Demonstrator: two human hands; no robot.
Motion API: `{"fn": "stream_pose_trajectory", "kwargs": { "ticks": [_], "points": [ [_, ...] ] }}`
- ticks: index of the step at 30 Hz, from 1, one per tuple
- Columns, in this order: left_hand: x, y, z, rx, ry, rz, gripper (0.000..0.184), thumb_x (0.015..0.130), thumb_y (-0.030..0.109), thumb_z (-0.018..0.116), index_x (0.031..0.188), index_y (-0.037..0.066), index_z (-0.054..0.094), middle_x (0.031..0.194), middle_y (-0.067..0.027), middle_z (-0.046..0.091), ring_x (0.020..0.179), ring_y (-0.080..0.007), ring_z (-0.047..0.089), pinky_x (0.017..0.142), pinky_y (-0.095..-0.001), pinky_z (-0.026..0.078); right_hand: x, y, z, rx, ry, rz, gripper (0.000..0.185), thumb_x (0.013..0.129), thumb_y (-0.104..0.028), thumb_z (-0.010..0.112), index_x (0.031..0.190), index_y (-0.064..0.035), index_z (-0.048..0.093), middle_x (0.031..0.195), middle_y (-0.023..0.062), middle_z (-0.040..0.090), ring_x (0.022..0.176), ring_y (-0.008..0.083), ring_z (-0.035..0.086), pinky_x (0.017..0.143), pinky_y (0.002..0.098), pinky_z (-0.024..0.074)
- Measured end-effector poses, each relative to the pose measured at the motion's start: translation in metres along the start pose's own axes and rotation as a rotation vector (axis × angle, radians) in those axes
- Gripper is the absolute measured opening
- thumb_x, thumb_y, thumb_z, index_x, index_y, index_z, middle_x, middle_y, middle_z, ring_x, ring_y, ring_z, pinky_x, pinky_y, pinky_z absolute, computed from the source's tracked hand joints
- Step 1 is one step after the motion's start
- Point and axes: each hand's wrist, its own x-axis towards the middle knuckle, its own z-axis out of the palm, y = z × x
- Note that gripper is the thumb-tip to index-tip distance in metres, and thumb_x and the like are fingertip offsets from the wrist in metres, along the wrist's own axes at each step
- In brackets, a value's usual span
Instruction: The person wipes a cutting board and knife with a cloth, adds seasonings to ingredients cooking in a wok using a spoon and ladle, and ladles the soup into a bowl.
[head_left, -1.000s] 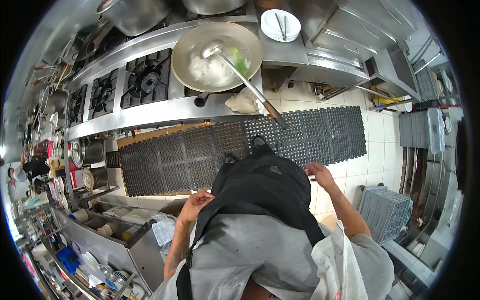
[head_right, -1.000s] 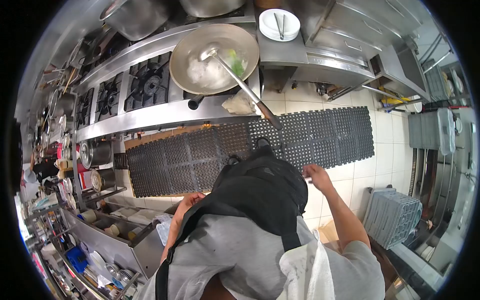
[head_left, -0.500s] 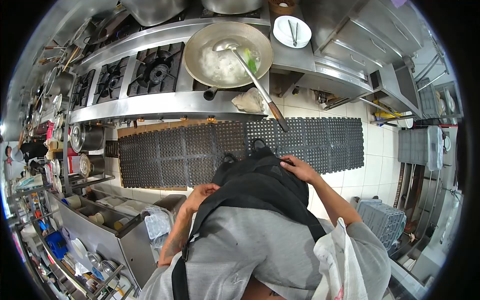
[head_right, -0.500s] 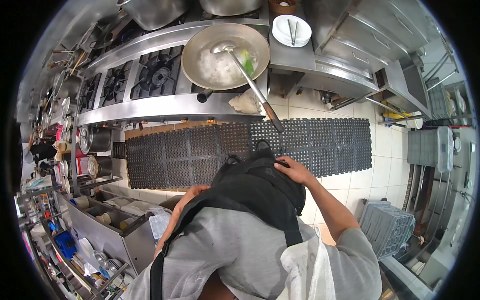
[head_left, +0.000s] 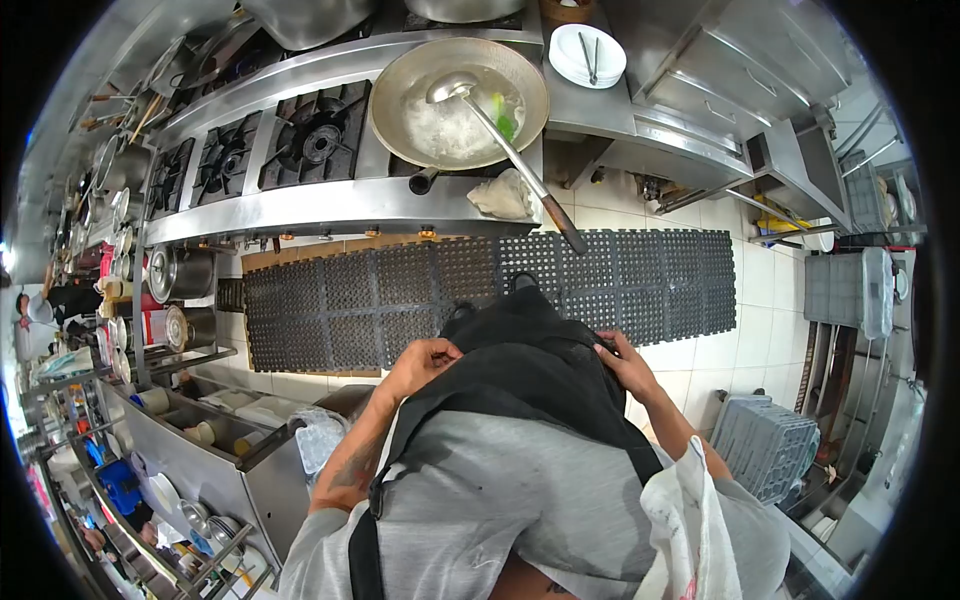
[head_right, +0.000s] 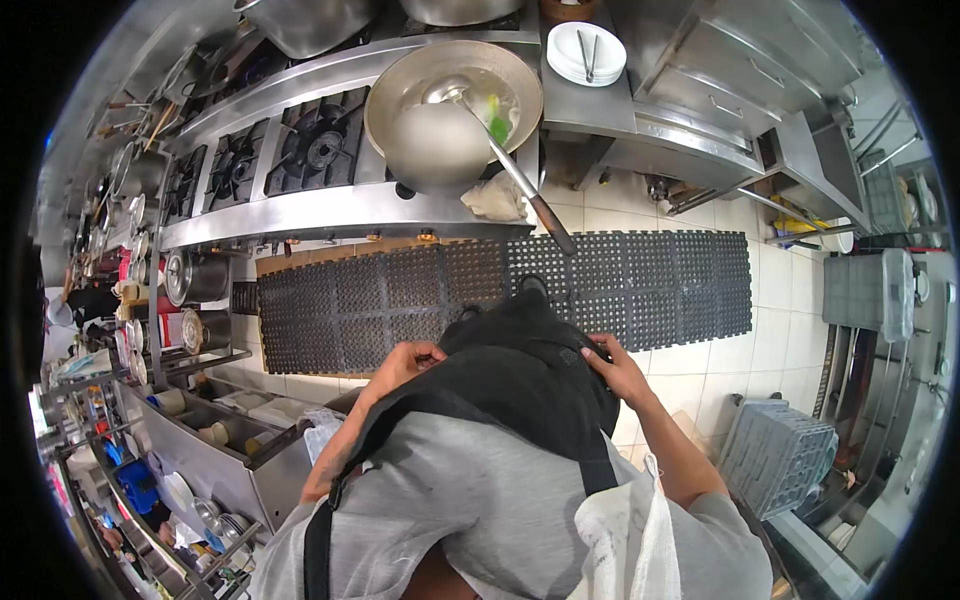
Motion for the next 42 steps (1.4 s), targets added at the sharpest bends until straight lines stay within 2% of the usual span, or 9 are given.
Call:
{"fn": "stream_pose_trajectory", "kwargs": {
  "ticks": [5,11,18,28,30,33,37,40,42],
  "points": [
    [0.000,-0.021,-0.024,0.074,0.027,-0.079,0.024,0.093,0.018,0.071,0.099,-0.005,0.071,0.086,-0.0045,0.071,0.081,-0.0084,0.064,0.073,-0.0239,0.053,0.000,0.011,-0.001,0.269,0.038,-0.069,0.056,0.099,-0.050,0.055,0.139,-0.0104,0.053,0.135,0.0151,0.055,0.128,0.0261,0.048,0.103,0.0350,0.0399],
    [0.004,-0.131,-0.054,0.092,0.375,-0.236,0.034,0.097,0.031,0.067,0.093,-0.003,0.071,0.073,-0.0050,0.069,0.067,-0.0112,0.061,0.064,-0.0274,0.050,-0.024,0.089,0.015,0.683,0.154,0.478,0.077,0.098,-0.068,0.036,0.145,-0.0085,0.048,0.145,0.0141,0.050,0.137,0.0263,0.042,0.109,0.0457,0.0351],
    [-0.010,-0.233,-0.041,0.155,0.410,-0.390,0.034,0.095,0.033,0.067,0.090,-0.001,0.069,0.074,-0.0099,0.071,0.063,-0.0148,0.068,0.055,-0.0300,0.054,-0.051,0.023,0.032,0.992,0.186,0.386,0.068,0.101,-0.057,0.043,0.138,0.0004,0.052,0.131,0.0191,0.062,0.114,0.0310,0.064,0.102,0.0392,0.0497],
    [-0.012,-0.226,-0.029,0.176,0.372,-0.468,0.031,0.095,0.035,0.066,0.097,0.004,0.070,0.077,-0.0081,0.073,0.061,-0.0115,0.067,0.051,-0.0274,0.050,-0.054,0.025,0.029,0.945,0.172,0.370,0.071,0.100,-0.058,0.044,0.137,0.0015,0.052,0.133,0.0192,0.061,0.119,0.0303,0.061,0.103,0.0391,0.0472],
    [-0.006,-0.236,-0.032,0.169,0.387,-0.493,0.031,0.095,0.035,0.066,0.097,0.004,0.071,0.077,-0.0081,0.073,0.061,-0.0110,0.067,0.050,-0.0274,0.049,-0.042,0.027,0.011,0.658,0.305,0.601,0.072,0.100,-0.059,0.043,0.139,0.0016,0.051,0.137,0.0192,0.057,0.127,0.0314,0.054,0.106,0.0406,0.0427],
    [0.007,-0.273,-0.047,-0.009,0.366,-0.467,0.032,0.095,0.034,0.065,0.097,0.004,0.071,0.077,-0.0084,0.073,0.061,-0.0129,0.067,0.052,-0.0289,0.051,0.013,0.017,-0.042,0.000,0.441,-0.115,0.071,0.098,-0.051,0.056,0.137,0.0076,0.050,0.136,0.0229,0.057,0.131,0.0332,0.050,0.106,0.0418,0.0415],
    [0.038,-0.257,-0.051,0.339,0.249,-0.339,0.039,0.095,0.040,0.060,0.089,0.004,0.072,0.074,-0.0069,0.072,0.063,-0.0163,0.070,0.058,-0.0333,0.055,0.093,-0.154,-0.049,-0.601,0.434,-0.691,0.079,0.085,-0.041,0.073,0.145,-0.0007,0.041,0.135,0.0236,0.051,0.122,0.0439,0.052,0.103,0.0464,0.0450],
    [0.060,-0.238,-0.049,0.380,0.352,-0.287,0.042,0.095,0.042,0.059,0.088,0.002,0.072,0.072,-0.0090,0.072,0.065,-0.0177,0.071,0.063,-0.0345,0.056,0.158,-0.183,-0.014,-0.723,0.347,-0.518,0.098,0.082,-0.042,0.075,0.153,-0.0006,0.021,0.134,0.0336,0.048,0.118,0.0481,0.054,0.098,0.0503,0.0475],
    [0.065,-0.199,-0.048,0.531,0.472,-0.209,0.039,0.094,0.039,0.062,0.090,0.001,0.072,0.073,-0.0101,0.072,0.068,-0.0171,0.070,0.067,-0.0338,0.056,0.195,-0.177,0.006,-0.696,0.309,-0.383,0.074,0.088,-0.026,0.067,0.146,-0.0001,0.030,0.120,0.0332,0.056,0.106,0.0491,0.061,0.091,0.0530,0.0507]
  ]
}}
